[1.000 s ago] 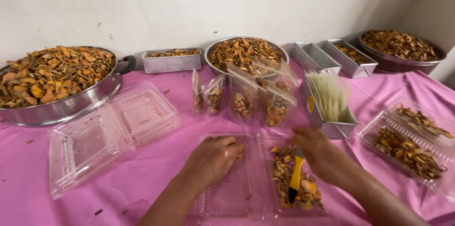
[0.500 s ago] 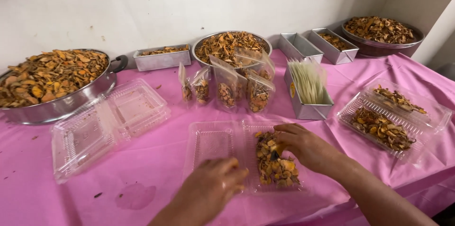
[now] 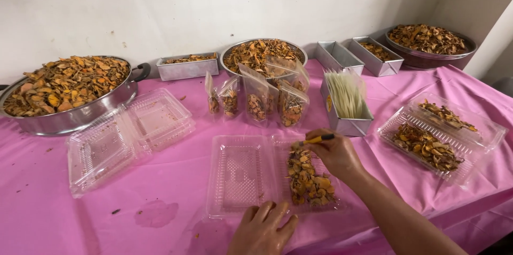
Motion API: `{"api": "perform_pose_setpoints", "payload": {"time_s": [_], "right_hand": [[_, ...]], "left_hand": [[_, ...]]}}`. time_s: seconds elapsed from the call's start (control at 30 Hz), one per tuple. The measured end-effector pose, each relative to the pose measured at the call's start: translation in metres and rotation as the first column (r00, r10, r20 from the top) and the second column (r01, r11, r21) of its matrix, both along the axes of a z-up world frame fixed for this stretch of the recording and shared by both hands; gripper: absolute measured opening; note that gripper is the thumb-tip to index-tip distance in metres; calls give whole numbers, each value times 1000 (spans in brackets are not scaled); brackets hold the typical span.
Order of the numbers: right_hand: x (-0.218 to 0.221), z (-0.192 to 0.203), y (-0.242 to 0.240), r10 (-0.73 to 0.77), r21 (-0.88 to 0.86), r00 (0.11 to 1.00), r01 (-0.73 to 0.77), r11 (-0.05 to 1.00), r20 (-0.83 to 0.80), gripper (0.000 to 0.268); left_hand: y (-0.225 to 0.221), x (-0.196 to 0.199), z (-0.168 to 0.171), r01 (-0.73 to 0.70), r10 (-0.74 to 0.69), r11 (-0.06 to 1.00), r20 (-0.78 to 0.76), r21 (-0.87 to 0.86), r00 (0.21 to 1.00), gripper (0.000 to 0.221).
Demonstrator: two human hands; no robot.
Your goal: The person is sealing small plastic bags of dried turmeric and then using a brush to arrange individual turmeric pieces into a plastic tray.
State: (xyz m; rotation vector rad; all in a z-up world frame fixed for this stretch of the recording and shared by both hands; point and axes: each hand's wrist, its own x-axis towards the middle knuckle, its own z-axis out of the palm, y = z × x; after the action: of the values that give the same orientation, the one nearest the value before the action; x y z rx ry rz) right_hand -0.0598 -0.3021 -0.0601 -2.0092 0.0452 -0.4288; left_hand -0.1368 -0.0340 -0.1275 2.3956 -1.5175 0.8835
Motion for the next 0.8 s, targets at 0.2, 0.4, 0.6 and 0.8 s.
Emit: {"api": "perform_pose_setpoints", "payload": {"time_s": [0.2,0.4,0.6,0.8], "right_hand": [[-67,33,20,56,0,977,-57,998,-206,14],[-63,50,15,26,7,1000,-26,1000,6,17],[-53,30,37,164,-80,979,-175,981,-121,3],[-55,38,29,254,-11,967,-254,967,24,9]], "left_hand": [[4,-2,-10,29,-15,995,135,-97,991,22],[5,-11,-5,63,-45,992,154,-113,987,23],[3,-11,0,60,-37,989,173,-132,984,28],[18,-9,14,36,-12,991,182,-127,983,22]]}}
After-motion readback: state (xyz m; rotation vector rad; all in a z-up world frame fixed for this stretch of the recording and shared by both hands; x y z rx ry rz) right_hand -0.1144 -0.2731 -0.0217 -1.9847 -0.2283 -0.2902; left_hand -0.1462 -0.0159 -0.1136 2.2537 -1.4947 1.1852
